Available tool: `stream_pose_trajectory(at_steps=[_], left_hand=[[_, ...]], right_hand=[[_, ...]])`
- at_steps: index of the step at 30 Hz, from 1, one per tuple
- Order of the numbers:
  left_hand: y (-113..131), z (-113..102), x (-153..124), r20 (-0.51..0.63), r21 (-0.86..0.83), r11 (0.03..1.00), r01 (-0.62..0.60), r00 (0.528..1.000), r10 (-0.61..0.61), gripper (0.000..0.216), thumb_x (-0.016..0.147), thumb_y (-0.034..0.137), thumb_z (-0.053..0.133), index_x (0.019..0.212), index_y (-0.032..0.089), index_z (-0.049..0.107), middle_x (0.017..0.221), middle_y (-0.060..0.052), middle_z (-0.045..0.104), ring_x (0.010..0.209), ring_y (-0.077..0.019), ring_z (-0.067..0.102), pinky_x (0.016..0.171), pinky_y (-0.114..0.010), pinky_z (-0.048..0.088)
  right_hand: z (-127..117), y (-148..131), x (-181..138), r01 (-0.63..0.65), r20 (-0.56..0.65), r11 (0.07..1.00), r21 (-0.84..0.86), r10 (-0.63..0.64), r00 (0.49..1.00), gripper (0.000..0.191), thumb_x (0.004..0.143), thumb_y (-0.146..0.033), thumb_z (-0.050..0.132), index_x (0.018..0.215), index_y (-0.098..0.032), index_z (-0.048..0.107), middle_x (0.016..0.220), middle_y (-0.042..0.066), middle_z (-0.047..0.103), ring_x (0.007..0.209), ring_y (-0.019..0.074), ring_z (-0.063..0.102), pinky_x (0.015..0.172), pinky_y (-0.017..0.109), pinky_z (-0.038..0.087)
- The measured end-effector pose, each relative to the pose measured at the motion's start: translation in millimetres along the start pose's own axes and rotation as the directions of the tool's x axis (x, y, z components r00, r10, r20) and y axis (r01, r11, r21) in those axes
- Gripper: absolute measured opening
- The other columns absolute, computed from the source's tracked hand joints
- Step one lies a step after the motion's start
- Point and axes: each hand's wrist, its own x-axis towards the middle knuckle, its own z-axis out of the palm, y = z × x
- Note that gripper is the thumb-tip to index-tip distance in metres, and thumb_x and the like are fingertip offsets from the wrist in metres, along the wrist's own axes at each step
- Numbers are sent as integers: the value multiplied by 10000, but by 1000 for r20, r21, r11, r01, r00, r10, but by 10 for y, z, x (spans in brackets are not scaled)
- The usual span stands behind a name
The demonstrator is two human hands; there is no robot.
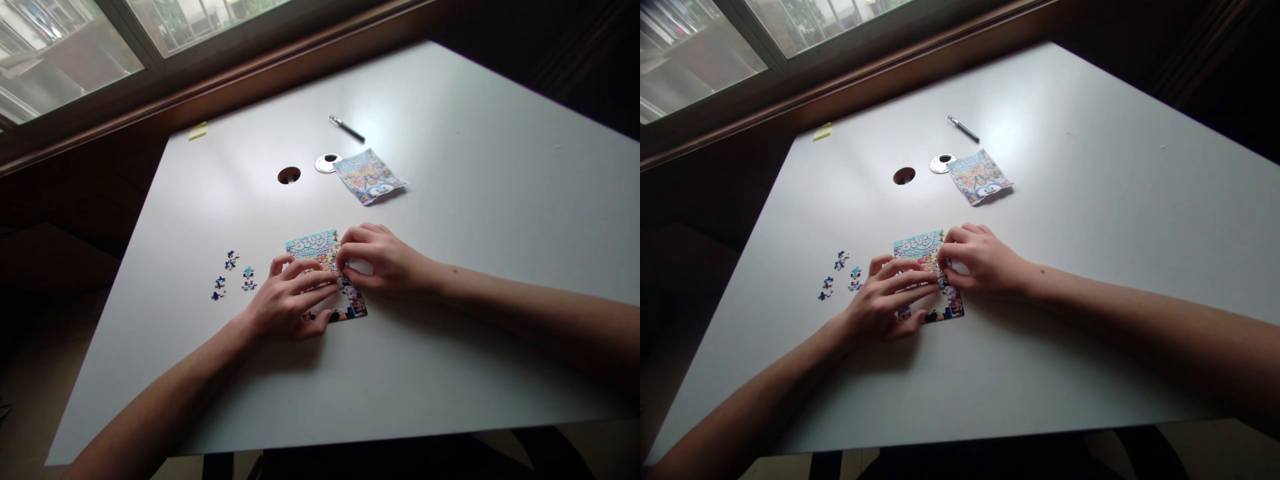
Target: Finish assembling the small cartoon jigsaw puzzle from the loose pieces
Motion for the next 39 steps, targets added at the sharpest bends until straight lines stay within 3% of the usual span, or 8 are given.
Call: stream_pose_trajectory(at_steps=[13,22,29,33,39], left_hand=[[9,4,10,75,-16,1000,21,997,-20,318,858,275,619,1171,238,660,1187,-31,712,1133,-255,595,1007,-446,349],[-22,-6,11,160,-6,1000,-1,987,2,434,869,316,630,1296,246,607,1288,-72,647,1215,-298,527,1020,-478,340],[2,-4,13,117,19,1000,-11,993,9,410,874,252,625,1283,268,603,1191,-47,693,1171,-262,564,1031,-454,341],[15,7,20,71,-10,1000,11,997,-11,306,883,203,598,1183,252,635,1077,-30,727,1113,-224,608,997,-429,352],[27,5,31,25,-9,1000,20,999,-20,218,868,201,626,1078,242,669,1124,-31,723,1115,-229,607,977,-430,354]], right_hand=[[2,2,-1,2,1,1000,5,-2,1000,78,866,-243,615,898,-239,686,963,54,623,913,213,562,902,398,378],[2,3,-3,6,-5,1000,-4,-6,1000,73,870,-243,616,890,-234,685,962,60,627,908,217,557,898,396,379],[12,27,-9,16,22,999,-39,-16,1000,102,880,-318,631,919,-236,677,986,67,616,918,226,544,888,395,374],[25,28,-9,3,15,999,-45,-3,1000,115,861,-350,660,896,-241,672,981,56,615,921,224,549,898,396,363],[28,31,-12,23,16,998,-67,-22,1000,142,878,-365,635,935,-238,663,991,66,615,909,226,540,880,392,366]])
